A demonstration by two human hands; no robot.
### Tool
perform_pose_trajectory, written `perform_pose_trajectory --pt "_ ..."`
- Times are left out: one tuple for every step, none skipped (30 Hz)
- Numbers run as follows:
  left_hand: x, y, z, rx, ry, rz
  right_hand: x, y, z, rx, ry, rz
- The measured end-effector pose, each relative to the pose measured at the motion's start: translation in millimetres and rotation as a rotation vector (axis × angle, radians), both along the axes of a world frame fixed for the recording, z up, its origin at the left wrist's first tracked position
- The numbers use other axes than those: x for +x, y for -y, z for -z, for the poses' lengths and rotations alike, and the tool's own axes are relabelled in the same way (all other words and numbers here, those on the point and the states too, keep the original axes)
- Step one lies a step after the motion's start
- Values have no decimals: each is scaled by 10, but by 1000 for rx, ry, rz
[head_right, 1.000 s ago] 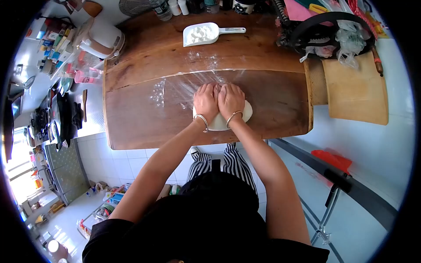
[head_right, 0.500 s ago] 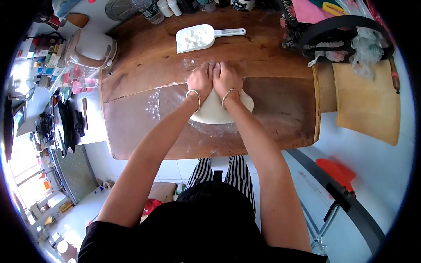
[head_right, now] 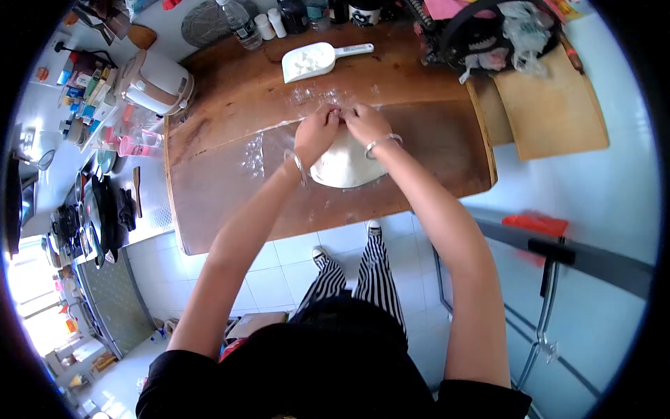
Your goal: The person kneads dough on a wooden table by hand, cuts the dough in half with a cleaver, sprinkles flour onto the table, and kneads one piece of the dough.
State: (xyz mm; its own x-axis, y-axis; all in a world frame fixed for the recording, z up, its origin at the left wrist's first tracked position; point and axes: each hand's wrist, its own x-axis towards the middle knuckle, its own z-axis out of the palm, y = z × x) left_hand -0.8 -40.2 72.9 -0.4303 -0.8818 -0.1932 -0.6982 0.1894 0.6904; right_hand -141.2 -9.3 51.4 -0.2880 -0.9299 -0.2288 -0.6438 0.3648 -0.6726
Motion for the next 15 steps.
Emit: perform_pose_trajectory --pt "96 -264 -133 47 -51 -82 135 -313 -216 -22 61 44" --pt "125 -542 -10 -136 -75 -62 295 -575 -201 -65 -109 68" --pt "142 -824 224 -318 -101 -42 441 -821 -125 -105 -280 89" --pt "214 -1063 467 -451 -196 4 481 -1087 33 -376 -286 62" --pt "244 -1202 662 -586 -295 45 458 -1260 211 -650 -293 29" --pt "277 -1239 752 -581 -291 52 475 -1318 378 -645 -289 37" --pt "295 -1284 807 -673 -291 113 485 -1380 499 -706 -338 43" --pt "277 -1288 874 -767 -293 170 442 -1407 621 -769 -387 45" --pt "239 -1211 882 -757 -286 172 388 -1345 651 -759 -380 47" --pt "189 -1077 850 -754 -282 168 330 -1222 645 -727 -381 29" --pt "136 -927 821 -755 -274 164 274 -1069 648 -699 -378 11" --pt "76 -788 771 -736 -268 146 213 -894 628 -739 -366 7" --pt "19 -666 740 -729 -254 144 167 -773 645 -733 -352 5" --pt "-53 -545 709 -690 -247 123 104 -661 659 -700 -341 9" --pt "-108 -446 692 -651 -240 103 58 -561 656 -665 -330 12"
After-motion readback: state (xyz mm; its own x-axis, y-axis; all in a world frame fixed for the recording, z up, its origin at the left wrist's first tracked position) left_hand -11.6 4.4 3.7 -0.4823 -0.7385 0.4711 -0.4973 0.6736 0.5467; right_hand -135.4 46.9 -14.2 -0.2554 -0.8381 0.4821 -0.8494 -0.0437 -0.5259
